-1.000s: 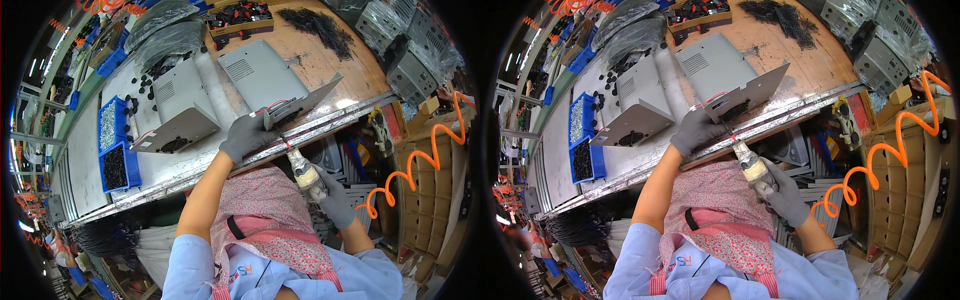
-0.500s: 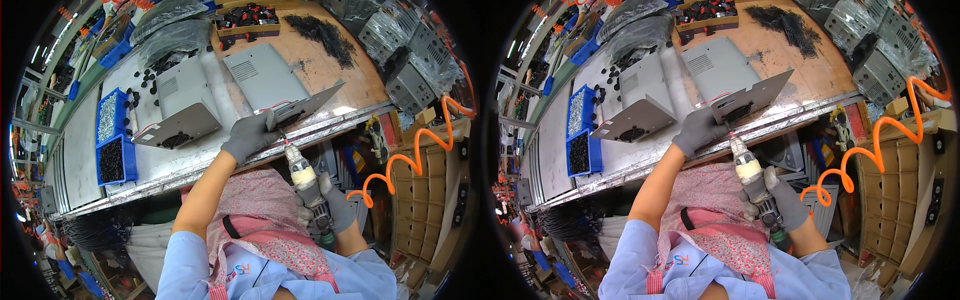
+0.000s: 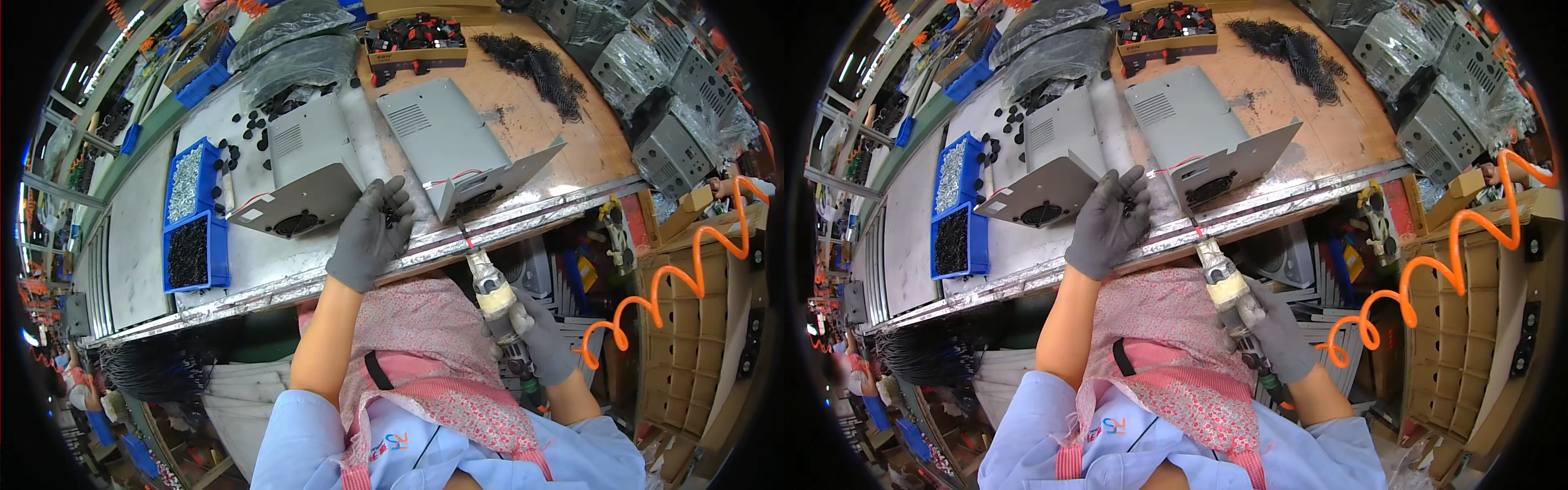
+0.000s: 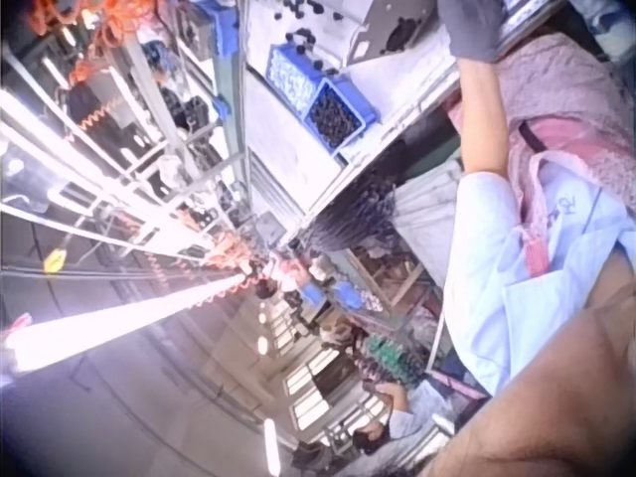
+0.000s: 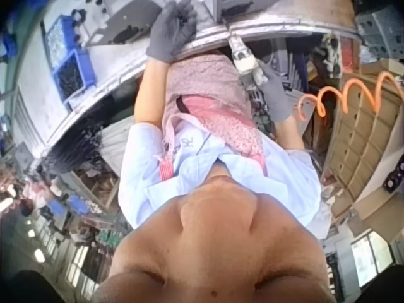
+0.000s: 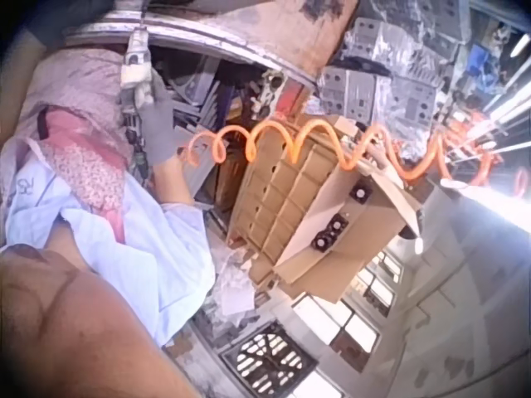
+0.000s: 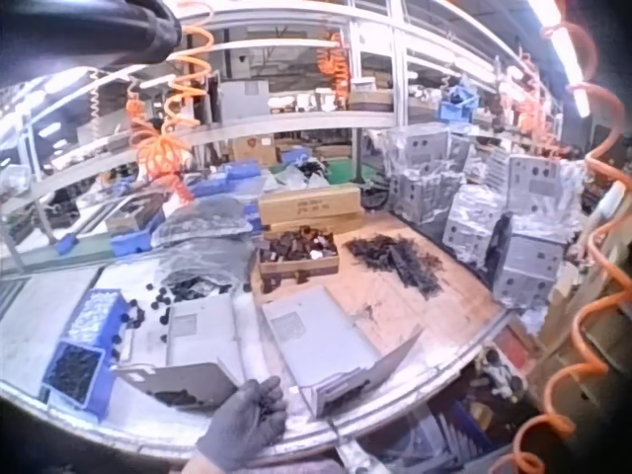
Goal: Assemble metal housing units and install cooling fans using a pneumatic screwdriver.
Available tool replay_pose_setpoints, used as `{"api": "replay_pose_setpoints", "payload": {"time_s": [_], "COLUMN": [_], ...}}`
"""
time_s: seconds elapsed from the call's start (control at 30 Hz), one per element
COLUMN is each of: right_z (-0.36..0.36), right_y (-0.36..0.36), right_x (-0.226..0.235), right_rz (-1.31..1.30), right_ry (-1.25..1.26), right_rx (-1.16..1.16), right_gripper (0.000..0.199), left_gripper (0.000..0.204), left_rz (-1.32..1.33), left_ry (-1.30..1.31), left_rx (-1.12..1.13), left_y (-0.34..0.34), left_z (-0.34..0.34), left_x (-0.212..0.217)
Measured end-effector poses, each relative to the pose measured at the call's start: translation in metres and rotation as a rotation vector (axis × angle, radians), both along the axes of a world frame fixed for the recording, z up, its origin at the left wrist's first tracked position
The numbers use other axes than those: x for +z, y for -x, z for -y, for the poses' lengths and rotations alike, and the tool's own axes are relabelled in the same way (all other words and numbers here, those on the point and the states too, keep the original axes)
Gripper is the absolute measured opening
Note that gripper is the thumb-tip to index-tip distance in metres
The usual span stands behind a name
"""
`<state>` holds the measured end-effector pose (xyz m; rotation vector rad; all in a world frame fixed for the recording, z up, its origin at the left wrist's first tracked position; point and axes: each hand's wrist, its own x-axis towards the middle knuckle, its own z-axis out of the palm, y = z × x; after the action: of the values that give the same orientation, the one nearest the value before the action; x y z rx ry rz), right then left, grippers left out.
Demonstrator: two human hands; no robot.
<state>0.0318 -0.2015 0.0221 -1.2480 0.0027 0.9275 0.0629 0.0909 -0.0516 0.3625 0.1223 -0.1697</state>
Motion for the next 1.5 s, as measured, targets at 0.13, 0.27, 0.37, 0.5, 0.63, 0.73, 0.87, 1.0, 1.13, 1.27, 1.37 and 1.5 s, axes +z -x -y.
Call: {"api": "replay_pose_setpoints", "payload": {"time_s": [0.13,0.27,0.37,0.5,0.63,0.73,0.87,1.0,1.13,1.27,1.37,1.5], "right_z": [-0.009,-0.014,-0.014,-0.017,-0.018,-0.020,-0.023,-0.022,-0.020,-0.017,-0.014,-0.008], "right_y": [0.000,0.001,0.001,0.000,0.002,0.002,0.002,0.003,0.001,0.000,0.000,0.001], "right_x": [-0.010,-0.014,-0.017,-0.007,-0.012,-0.018,-0.019,-0.022,-0.018,-0.019,-0.020,-0.020], "right_rz": [0.026,0.133,0.177,0.104,0.112,0.149,0.178,0.192,0.100,0.015,0.011,0.076], "right_ry": [0.036,0.075,0.067,0.116,0.071,0.036,0.049,0.044,0.021,-0.068,-0.084,-0.012], "right_rx": [-0.004,0.007,0.025,0.088,0.110,0.128,0.135,0.117,0.107,0.110,0.110,0.097], "right_gripper": [0.057,0.055,0.056,0.057,0.056,0.049,0.046,0.049,0.057,0.065,0.065,0.067], "left_gripper": [0.040,0.032,0.027,0.030,0.029,0.029,0.031,0.033,0.035,0.041,0.043,0.045], "left_rz": [-0.185,-0.213,-0.270,-0.200,-0.036,-0.016,-0.042,-0.008,-0.028,-0.036,-0.100,-0.075], "left_ry": [0.177,0.024,-0.068,0.080,-0.180,-0.222,-0.255,-0.337,-0.490,-0.651,-0.787,-0.847], "left_rx": [0.125,0.140,0.103,-0.031,-0.066,-0.071,-0.054,-0.028,0.014,0.031,-0.017,-0.120], "left_y": [0.007,0.014,0.018,0.024,0.028,0.025,0.023,0.021,0.022,0.025,0.024,0.021], "left_z": [0.020,0.032,0.033,0.028,0.036,0.041,0.041,0.043,0.045,0.046,0.042,0.041], "left_x": [0.012,0.028,0.031,0.008,0.012,0.020,0.021,0.023,0.025,0.033,0.039,0.036]}}
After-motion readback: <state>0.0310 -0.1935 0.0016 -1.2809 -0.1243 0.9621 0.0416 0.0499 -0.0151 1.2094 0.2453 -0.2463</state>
